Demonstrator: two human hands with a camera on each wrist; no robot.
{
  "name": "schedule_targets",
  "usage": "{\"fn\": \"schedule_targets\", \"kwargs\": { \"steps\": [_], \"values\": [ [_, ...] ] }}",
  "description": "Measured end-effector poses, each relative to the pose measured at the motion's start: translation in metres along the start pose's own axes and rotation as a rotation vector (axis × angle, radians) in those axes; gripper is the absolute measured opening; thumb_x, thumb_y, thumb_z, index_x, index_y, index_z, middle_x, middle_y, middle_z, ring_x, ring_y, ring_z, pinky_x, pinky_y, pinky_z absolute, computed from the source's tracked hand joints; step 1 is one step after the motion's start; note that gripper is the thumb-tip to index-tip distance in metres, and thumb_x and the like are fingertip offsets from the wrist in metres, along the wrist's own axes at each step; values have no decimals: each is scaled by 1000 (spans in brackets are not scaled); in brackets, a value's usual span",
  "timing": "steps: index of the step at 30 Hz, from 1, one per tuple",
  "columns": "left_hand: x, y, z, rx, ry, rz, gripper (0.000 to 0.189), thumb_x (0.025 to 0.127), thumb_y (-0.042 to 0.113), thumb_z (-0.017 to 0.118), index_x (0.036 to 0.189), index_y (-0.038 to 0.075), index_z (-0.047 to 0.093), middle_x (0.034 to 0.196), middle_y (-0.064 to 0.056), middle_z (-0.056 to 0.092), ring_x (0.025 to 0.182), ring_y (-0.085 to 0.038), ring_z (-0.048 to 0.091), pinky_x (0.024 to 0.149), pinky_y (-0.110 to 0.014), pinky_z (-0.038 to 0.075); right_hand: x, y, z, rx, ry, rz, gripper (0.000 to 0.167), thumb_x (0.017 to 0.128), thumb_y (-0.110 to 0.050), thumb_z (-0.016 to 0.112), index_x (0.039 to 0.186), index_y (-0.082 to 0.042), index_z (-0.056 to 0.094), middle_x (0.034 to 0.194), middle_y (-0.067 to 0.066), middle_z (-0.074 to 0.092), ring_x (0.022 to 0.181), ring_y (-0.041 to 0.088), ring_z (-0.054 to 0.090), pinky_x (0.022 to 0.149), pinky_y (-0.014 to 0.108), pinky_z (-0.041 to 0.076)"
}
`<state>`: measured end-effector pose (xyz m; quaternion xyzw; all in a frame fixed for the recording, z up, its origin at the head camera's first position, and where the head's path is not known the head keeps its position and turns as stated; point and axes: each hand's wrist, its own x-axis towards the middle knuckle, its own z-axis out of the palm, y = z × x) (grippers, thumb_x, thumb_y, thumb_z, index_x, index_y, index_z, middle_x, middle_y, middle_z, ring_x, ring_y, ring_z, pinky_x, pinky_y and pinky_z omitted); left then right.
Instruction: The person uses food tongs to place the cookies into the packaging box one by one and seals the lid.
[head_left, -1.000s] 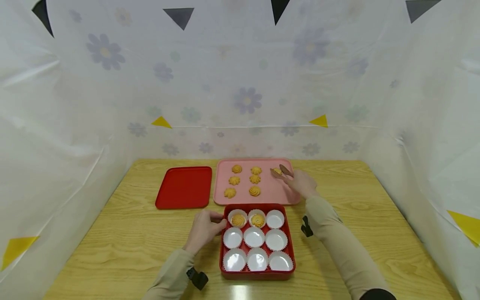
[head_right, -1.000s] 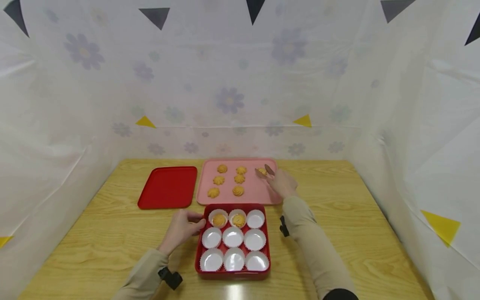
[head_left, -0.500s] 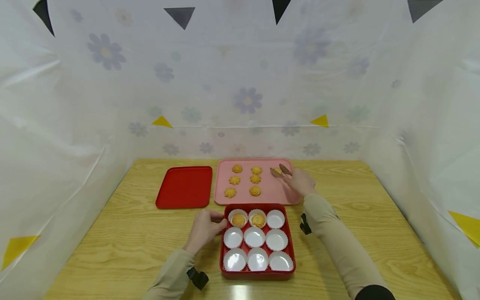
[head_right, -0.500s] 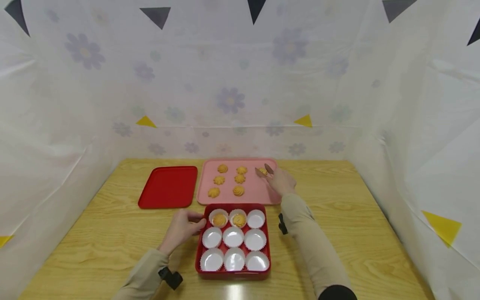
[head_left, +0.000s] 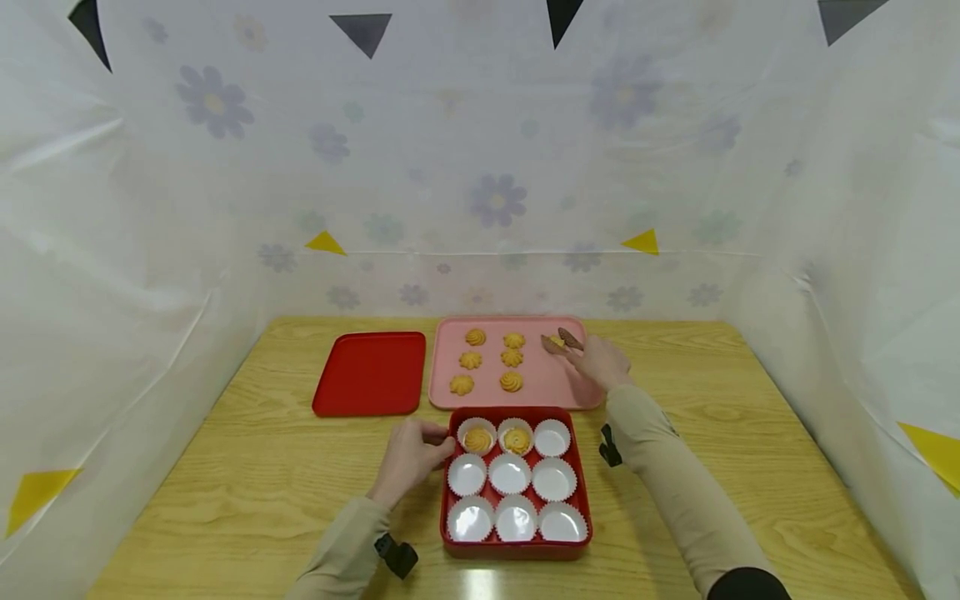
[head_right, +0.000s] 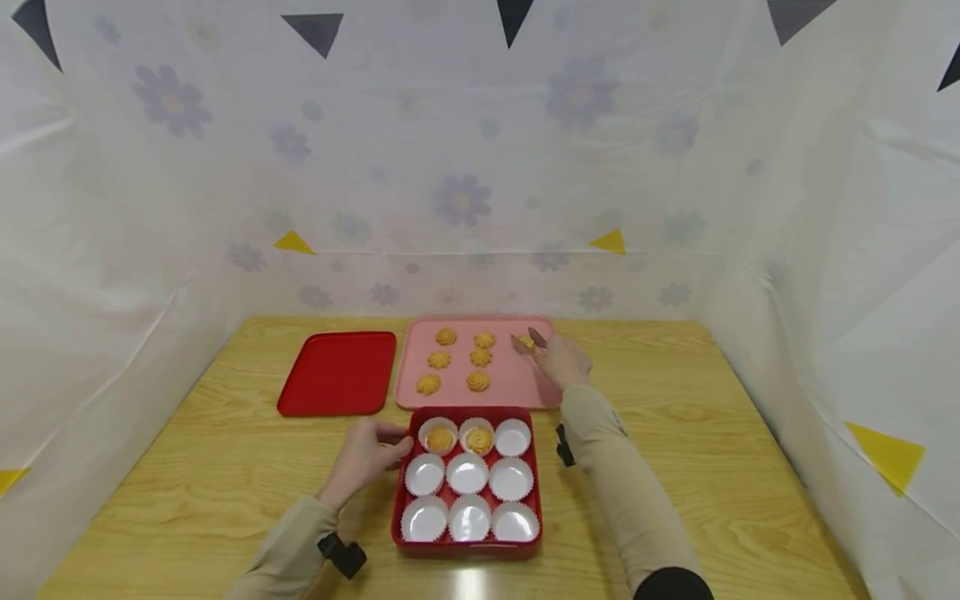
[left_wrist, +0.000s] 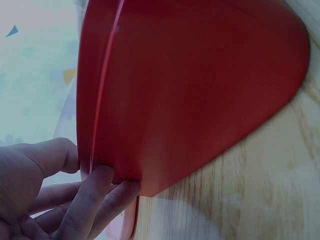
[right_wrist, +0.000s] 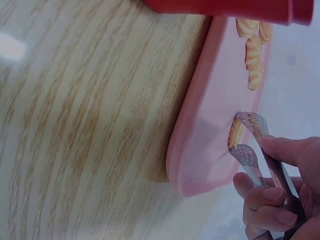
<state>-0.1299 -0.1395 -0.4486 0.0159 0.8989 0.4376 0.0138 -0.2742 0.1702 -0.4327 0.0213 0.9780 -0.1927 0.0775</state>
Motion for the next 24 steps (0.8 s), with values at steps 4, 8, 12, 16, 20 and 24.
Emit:
{"fn": "schedule_targets", "kwargs": {
  "steps": [4, 8, 12, 16, 20, 24],
  "values": [
    [0, 0, 0, 1, 2, 1, 16, 82, 8, 75, 96, 1, 80, 93, -11, 78, 81, -16, 68, 68, -26, 55, 1, 1, 1, 2, 0, -2, 40, 101, -39, 56, 105, 0, 63, 85, 18, 65, 65, 24, 54, 53, 33, 37],
    [0, -1, 0, 18, 6, 14, 16, 82, 9, 75, 96, 2, 80, 92, -10, 79, 85, -17, 68, 72, -30, 56, 1, 1, 0, 11, 0, 0, 39, 102, -39, 55, 101, -1, 61, 87, 18, 64, 69, 26, 56, 56, 34, 40],
    [1, -1, 0, 29, 7, 17, 17, 82, 10, 75, 96, 2, 80, 93, -10, 79, 87, -19, 69, 75, -32, 56, 1, 2, -1, 11, -10, 0, 36, 102, -37, 55, 100, -2, 60, 87, 16, 63, 70, 26, 56, 56, 34, 40],
    [1, -1, 0, 29, 6, 10, 16, 82, 10, 75, 96, 2, 80, 92, -9, 79, 86, -18, 68, 75, -32, 56, 1, 2, -2, 19, -30, 9, 33, 102, -36, 54, 93, -4, 58, 78, 10, 56, 66, 23, 52, 55, 33, 38],
    [1, -1, 0, 32, 9, 14, 17, 81, 10, 76, 95, 3, 80, 91, -9, 79, 86, -18, 68, 74, -31, 56, 0, 2, -2, 29, -37, 22, 33, 102, -36, 55, 86, -7, 55, 72, 6, 50, 64, 21, 50, 54, 32, 35],
    [1, -1, 0, 30, 6, 13, 17, 82, 10, 75, 96, 2, 80, 92, -10, 79, 85, -17, 68, 74, -31, 55, -3, 3, -3, 42, -21, 20, 34, 101, -39, 56, 88, -7, 56, 74, 7, 52, 66, 21, 50, 55, 32, 35]
  ]
}}
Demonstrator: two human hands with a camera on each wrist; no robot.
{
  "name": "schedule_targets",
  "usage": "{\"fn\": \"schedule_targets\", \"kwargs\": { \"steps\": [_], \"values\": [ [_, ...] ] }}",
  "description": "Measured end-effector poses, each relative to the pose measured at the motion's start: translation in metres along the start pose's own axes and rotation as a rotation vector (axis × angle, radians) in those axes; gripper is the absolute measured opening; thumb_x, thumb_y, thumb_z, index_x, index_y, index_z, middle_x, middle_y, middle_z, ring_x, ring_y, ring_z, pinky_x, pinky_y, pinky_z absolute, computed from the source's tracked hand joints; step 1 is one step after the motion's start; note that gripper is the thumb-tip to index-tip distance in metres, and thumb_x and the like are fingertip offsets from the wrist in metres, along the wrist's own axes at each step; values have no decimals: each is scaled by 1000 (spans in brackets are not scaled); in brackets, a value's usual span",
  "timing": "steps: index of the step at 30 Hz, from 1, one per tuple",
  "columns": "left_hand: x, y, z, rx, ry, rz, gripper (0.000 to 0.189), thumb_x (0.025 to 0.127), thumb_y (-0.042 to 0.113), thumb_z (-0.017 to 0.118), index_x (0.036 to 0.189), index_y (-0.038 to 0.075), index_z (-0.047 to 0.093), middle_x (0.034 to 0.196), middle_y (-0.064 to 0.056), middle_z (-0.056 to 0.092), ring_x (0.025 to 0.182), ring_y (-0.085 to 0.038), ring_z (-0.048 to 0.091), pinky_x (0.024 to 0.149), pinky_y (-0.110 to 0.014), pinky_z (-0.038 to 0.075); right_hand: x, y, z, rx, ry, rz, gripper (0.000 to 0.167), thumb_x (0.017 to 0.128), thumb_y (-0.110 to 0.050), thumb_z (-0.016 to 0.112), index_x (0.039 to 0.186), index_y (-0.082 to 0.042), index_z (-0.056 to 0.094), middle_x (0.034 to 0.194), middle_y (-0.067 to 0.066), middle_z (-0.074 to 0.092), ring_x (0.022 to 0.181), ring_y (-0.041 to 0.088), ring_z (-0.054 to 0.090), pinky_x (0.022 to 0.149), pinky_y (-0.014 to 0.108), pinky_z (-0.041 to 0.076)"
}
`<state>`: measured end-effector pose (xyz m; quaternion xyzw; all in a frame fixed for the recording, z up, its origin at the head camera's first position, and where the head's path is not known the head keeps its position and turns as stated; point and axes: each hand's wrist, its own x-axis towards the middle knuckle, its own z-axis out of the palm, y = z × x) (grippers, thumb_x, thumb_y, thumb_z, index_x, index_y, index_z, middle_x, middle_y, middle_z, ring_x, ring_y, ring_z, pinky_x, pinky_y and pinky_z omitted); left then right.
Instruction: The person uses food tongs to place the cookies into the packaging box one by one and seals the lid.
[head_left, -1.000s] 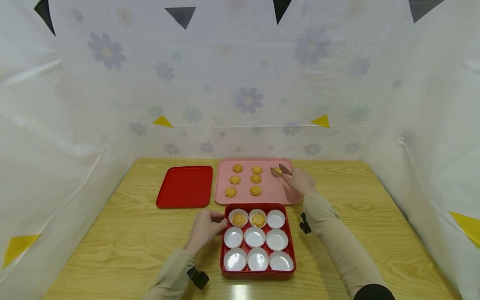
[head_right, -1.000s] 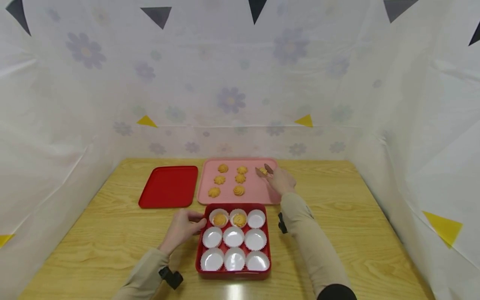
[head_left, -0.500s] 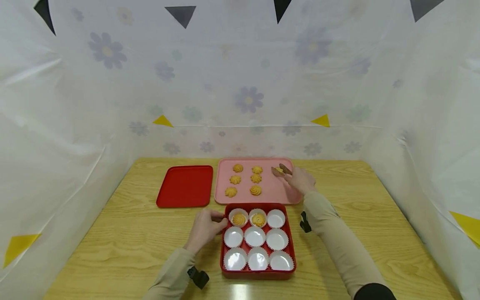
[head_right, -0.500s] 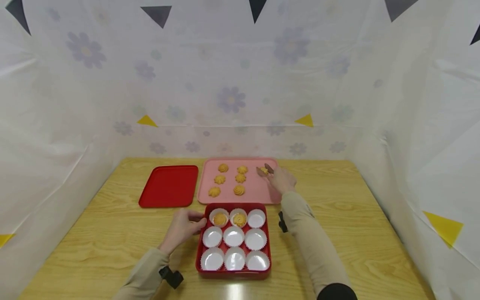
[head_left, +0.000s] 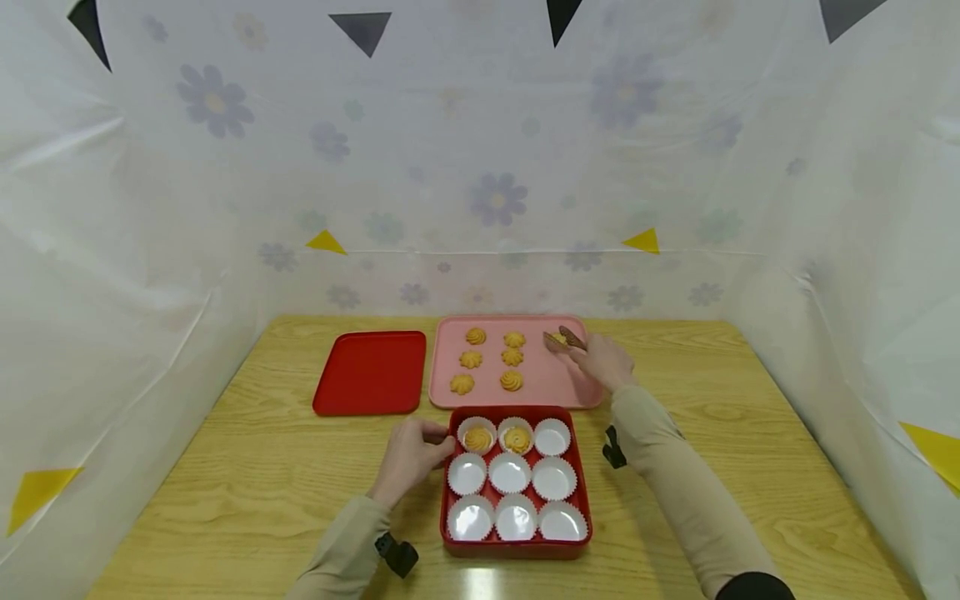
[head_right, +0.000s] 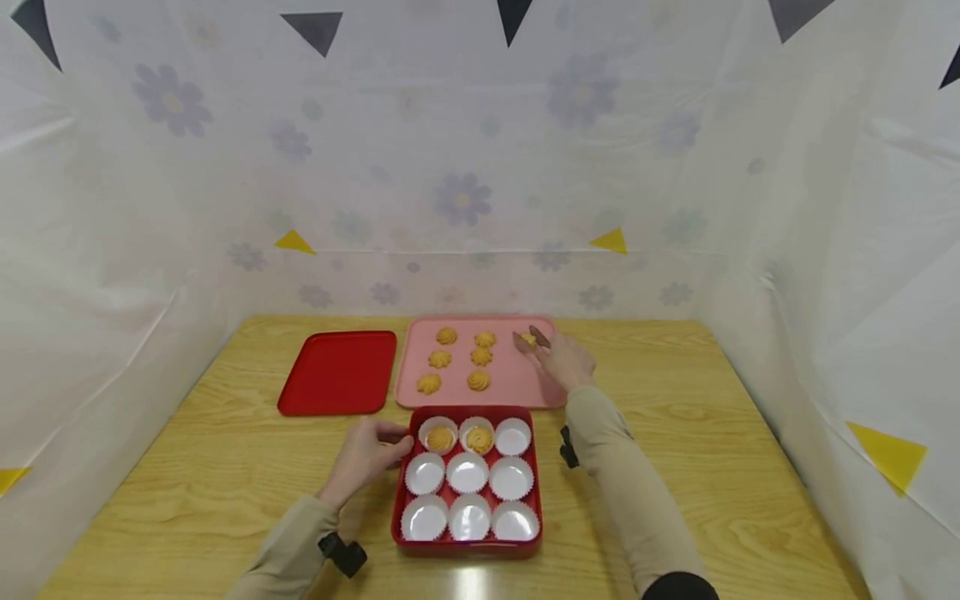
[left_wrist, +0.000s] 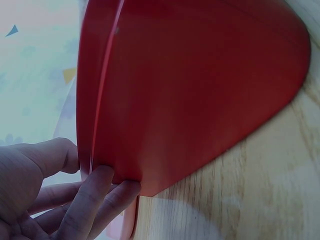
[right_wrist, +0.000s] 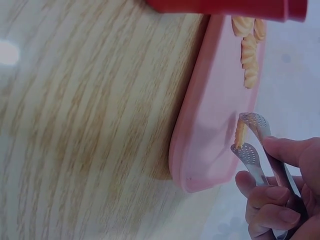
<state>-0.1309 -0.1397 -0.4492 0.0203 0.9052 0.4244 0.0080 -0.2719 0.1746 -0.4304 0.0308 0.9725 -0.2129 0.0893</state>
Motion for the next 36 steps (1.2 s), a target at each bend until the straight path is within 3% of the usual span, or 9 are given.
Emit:
{"fn": "schedule_targets", "kwargs": {
  "steps": [9, 19, 27, 31, 34, 36],
  "values": [
    [1, 0, -2, 1, 0, 8, 17, 82, 10, 75, 97, 2, 80, 93, -10, 79, 87, -18, 68, 75, -32, 56, -10, 11, -3, 94, 15, -59, 37, 100, -40, 57, 86, -6, 57, 66, 3, 48, 55, 15, 42, 49, 27, 33],
    [0, 0, -1, 14, 18, 18, 17, 80, 10, 75, 93, 1, 80, 90, -10, 79, 89, -20, 69, 76, -32, 55, -37, 22, -7, 170, 67, -178, 39, 99, -35, 60, 69, -11, 52, 56, -3, 38, 49, 11, 32, 46, 26, 27],
    [0, 0, -1, -1, 8, 10, 17, 80, 10, 75, 94, 0, 80, 91, -10, 79, 87, -20, 69, 74, -31, 55, -67, 27, -13, 227, 88, -255, 31, 100, -32, 60, 96, -3, 69, 61, 1, 48, 49, 13, 37, 46, 28, 31],
    [-1, 0, -1, 3, 7, 12, 17, 80, 10, 75, 94, 0, 80, 91, -10, 79, 88, -21, 69, 76, -33, 55, -79, 31, -17, 211, 107, -296, 36, 100, -31, 61, 112, 2, 71, 83, 15, 69, 61, 20, 53, 53, 33, 41],
    [-1, 1, -1, -3, 10, 5, 17, 80, 10, 75, 93, 0, 80, 91, -10, 79, 88, -21, 69, 76, -33, 56, -85, 37, -20, 209, 104, -344, 39, 99, -29, 62, 119, 3, 69, 90, 17, 71, 62, 18, 52, 56, 31, 41],
    [-1, 1, -1, -4, 10, 5, 17, 80, 10, 75, 93, 0, 80, 91, -10, 79, 89, -21, 69, 76, -34, 56, -88, 42, -22, 205, 98, -385, 36, 99, -28, 64, 119, 2, 70, 86, 14, 69, 59, 13, 48, 54, 29, 39]
  ]
}}
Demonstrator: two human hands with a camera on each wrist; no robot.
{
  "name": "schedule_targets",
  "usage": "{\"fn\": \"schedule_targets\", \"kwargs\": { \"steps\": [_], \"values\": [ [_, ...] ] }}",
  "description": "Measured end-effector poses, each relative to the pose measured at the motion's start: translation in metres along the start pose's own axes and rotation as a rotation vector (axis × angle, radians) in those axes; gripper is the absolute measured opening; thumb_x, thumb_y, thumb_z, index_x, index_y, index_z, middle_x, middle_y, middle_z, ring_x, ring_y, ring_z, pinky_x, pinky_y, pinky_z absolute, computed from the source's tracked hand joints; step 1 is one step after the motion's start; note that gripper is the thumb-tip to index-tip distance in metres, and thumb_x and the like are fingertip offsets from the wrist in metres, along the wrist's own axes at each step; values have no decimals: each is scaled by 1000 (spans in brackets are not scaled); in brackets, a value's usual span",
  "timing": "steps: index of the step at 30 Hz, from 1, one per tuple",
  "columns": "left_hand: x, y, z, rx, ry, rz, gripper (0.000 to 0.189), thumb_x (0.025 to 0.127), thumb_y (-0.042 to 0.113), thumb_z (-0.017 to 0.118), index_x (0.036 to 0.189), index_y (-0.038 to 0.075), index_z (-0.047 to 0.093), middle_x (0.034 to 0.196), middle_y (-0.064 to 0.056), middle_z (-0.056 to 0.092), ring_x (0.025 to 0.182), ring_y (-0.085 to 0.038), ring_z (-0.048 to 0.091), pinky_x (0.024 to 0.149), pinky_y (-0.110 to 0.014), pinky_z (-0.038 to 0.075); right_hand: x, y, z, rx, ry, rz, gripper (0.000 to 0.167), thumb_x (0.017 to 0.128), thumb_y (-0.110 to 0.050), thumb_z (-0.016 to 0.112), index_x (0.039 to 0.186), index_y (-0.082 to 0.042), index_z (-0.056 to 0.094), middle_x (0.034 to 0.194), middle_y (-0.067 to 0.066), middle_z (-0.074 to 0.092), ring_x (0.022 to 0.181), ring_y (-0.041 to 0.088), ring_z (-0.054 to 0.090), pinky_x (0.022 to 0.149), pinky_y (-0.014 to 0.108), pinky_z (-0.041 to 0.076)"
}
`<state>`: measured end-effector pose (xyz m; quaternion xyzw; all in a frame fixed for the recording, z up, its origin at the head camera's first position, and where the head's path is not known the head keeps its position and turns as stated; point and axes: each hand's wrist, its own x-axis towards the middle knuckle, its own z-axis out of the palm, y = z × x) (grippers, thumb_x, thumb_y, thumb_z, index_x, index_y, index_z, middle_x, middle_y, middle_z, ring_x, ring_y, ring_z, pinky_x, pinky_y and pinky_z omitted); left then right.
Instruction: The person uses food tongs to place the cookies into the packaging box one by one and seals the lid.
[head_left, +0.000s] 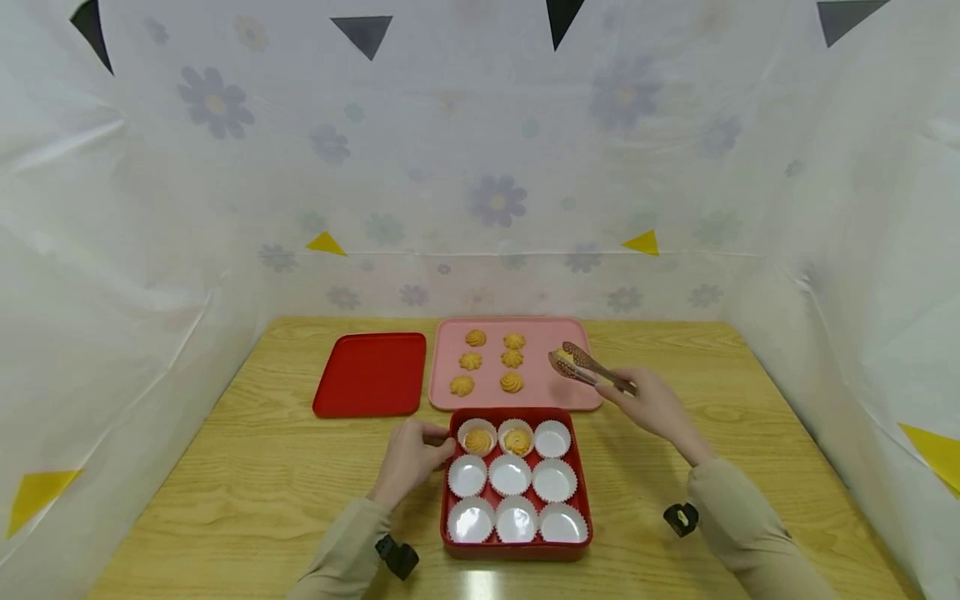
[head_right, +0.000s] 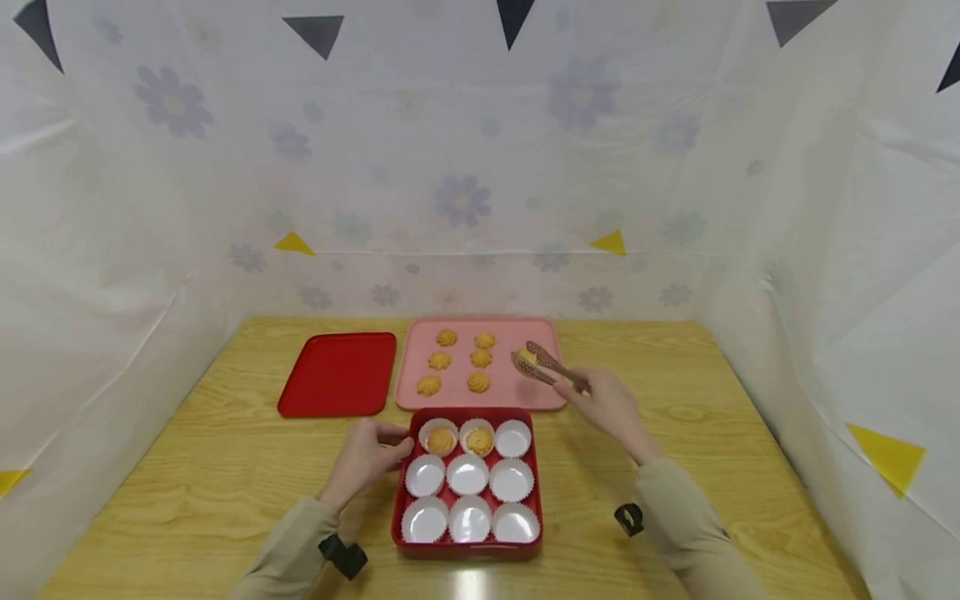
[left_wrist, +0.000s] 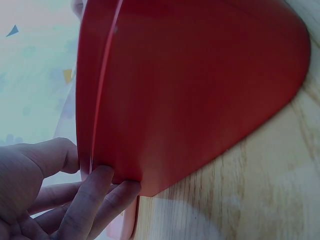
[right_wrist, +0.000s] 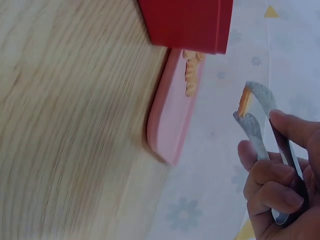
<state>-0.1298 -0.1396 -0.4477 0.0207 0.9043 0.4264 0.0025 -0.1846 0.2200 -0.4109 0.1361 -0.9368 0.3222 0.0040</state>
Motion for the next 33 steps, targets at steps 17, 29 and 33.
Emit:
{"fn": "schedule_targets", "kwargs": {
  "steps": [17, 29, 33],
  "values": [
    [0, 0, 1, 8, -1, 5, 17, 80, 10, 75, 94, 0, 80, 92, -10, 79, 91, -22, 70, 77, -34, 56, -13, 18, -32, -45, -182, -230, 35, 97, -30, 66, 120, -4, 71, 88, -3, 68, 64, 4, 44, 55, 23, 37],
    [0, 1, 1, -7, -5, -6, 16, 80, 9, 75, 94, 1, 80, 91, -10, 79, 86, -19, 68, 73, -30, 55, -9, 4, -44, -159, -332, -381, 31, 97, -35, 66, 118, -13, 72, 89, -10, 68, 67, -4, 46, 60, 20, 41],
    [0, 0, 0, 6, -2, 2, 16, 80, 9, 75, 94, 1, 80, 91, -10, 79, 88, -19, 69, 75, -31, 56, -5, -7, -46, -243, -381, -417, 35, 98, -39, 63, 120, -14, 72, 86, -16, 63, 68, -4, 44, 62, 21, 39]
  ]
}}
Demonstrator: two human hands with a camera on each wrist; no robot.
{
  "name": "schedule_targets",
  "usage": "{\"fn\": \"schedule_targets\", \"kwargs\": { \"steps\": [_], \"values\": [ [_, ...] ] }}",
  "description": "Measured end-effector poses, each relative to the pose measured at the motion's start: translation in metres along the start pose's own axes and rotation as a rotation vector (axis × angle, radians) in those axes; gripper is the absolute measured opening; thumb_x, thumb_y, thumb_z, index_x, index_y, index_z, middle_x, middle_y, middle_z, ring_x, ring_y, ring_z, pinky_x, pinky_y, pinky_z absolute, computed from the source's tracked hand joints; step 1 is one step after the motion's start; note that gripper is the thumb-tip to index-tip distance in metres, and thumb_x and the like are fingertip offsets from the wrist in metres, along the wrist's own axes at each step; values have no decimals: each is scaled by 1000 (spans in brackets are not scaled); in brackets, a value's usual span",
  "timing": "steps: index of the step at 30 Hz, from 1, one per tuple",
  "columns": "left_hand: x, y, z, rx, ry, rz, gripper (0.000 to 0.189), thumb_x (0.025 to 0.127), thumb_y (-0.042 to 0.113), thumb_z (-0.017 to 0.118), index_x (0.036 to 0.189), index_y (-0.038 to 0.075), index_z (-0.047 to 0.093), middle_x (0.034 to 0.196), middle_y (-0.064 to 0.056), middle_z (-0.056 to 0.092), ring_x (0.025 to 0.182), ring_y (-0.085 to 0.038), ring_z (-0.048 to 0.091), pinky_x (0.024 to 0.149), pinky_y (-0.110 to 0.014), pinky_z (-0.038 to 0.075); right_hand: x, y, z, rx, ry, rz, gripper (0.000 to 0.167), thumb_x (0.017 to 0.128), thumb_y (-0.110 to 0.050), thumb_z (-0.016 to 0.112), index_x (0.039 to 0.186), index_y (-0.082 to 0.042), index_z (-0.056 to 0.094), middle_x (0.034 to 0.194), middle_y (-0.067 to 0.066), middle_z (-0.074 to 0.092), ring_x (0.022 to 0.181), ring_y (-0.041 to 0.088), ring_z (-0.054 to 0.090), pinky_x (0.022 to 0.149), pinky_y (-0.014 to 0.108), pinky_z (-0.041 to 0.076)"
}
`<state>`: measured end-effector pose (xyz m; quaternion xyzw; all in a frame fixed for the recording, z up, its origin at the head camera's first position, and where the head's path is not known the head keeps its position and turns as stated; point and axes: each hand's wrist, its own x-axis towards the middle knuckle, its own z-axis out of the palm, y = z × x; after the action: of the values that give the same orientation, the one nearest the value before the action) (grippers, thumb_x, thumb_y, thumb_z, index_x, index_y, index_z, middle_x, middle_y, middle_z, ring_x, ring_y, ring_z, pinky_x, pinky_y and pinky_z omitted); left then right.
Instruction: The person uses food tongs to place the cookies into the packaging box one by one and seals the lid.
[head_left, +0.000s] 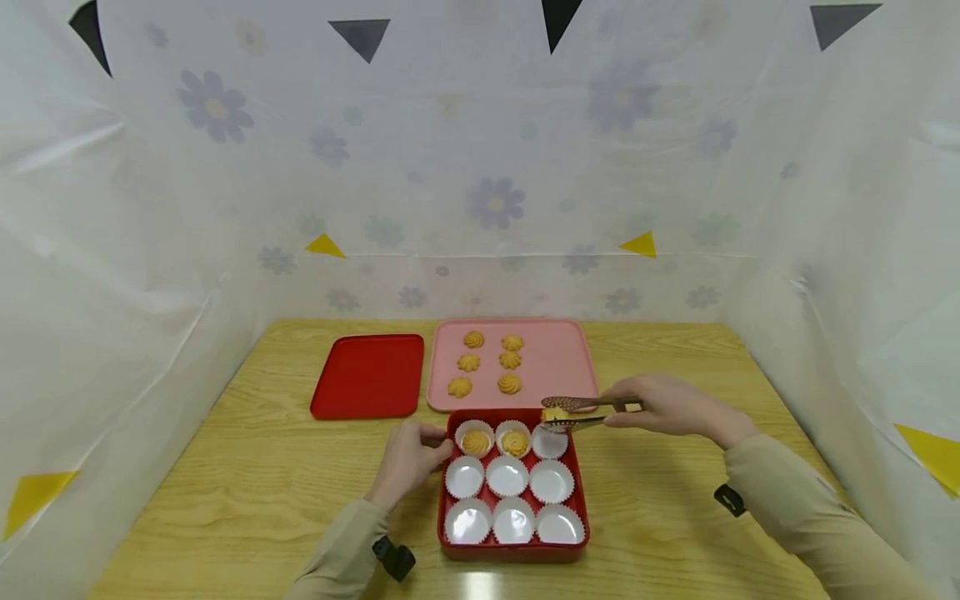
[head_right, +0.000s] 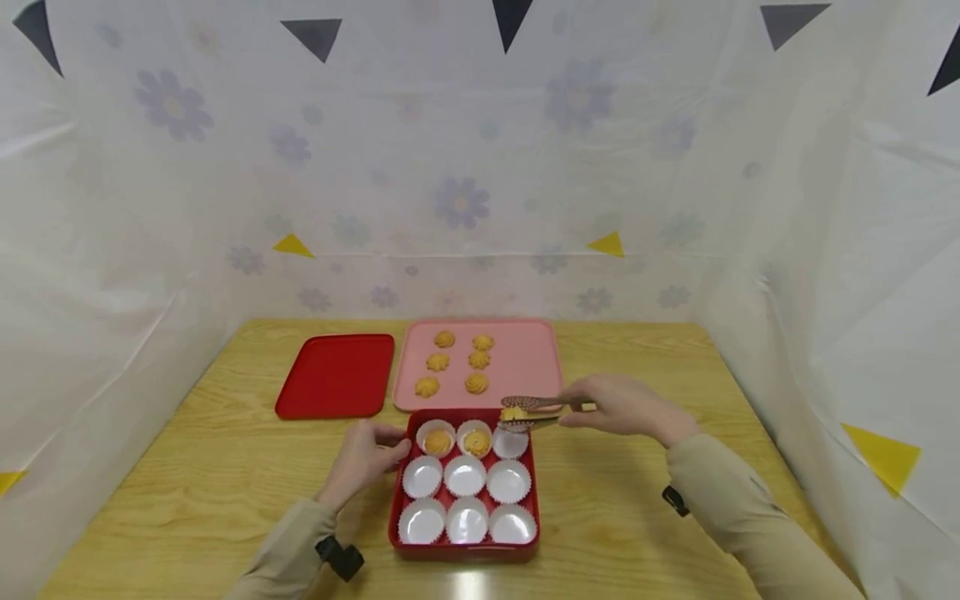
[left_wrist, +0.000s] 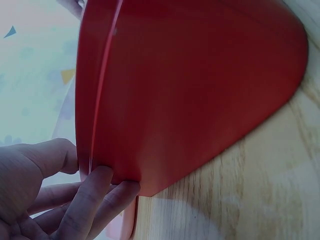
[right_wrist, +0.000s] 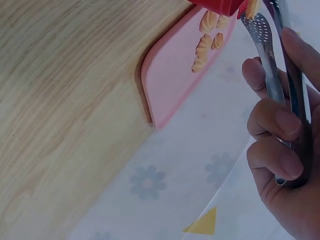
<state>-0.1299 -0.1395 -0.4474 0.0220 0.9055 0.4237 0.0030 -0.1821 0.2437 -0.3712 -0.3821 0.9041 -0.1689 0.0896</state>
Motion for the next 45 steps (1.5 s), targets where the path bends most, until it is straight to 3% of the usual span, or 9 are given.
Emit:
{"fn": "schedule_targets", "kwargs": {
  "steps": [6, 12, 17, 26, 34, 45],
  "values": [
    [1, 0, 0, -4, -6, -10, 16, 81, 10, 75, 95, 2, 80, 93, -9, 79, 87, -18, 68, 73, -29, 55, 11, -11, -6, -62, -89, 11, 33, 97, -38, 64, 119, -15, 73, 88, -14, 65, 74, -1, 48, 66, 24, 39],
    [1, -1, 2, -6, 0, -6, 15, 81, 9, 76, 94, 2, 80, 91, -10, 79, 83, -16, 67, 69, -27, 53, 23, -19, -6, -108, -145, 30, 14, 93, -32, 70, 102, -22, 73, 78, -14, 61, 70, 1, 47, 63, 24, 39],
    [1, 0, 1, -8, 4, 5, 15, 80, 9, 76, 93, 2, 80, 91, -10, 79, 83, -16, 67, 68, -27, 54, 29, -24, -5, -147, -173, 59, 8, 92, -33, 71, 92, -25, 70, 74, -13, 57, 67, 3, 45, 61, 25, 37],
    [1, 0, 1, -6, 1, 0, 15, 81, 9, 75, 93, 1, 80, 91, -10, 79, 89, -20, 69, 74, -30, 55, 34, -32, -4, -200, -185, 77, 12, 90, -32, 73, 90, -21, 69, 73, -12, 57, 67, 5, 46, 61, 26, 39],
    [1, -1, 1, -12, -2, 5, 15, 81, 8, 75, 93, 1, 80, 90, -10, 79, 86, -18, 69, 73, -29, 56, 36, -40, -5, -230, -183, 73, 19, 90, -33, 74, 96, -15, 73, 75, -9, 59, 67, 5, 48, 60, 26, 41],
    [0, -1, 1, -4, -2, 9, 16, 81, 9, 75, 93, 2, 80, 90, -9, 79, 88, -19, 69, 74, -30, 56, 40, -48, -1, -257, -178, 66, 17, 88, -32, 76, 94, -17, 75, 74, -9, 60, 64, 4, 48, 57, 23, 41]
  ]
}}
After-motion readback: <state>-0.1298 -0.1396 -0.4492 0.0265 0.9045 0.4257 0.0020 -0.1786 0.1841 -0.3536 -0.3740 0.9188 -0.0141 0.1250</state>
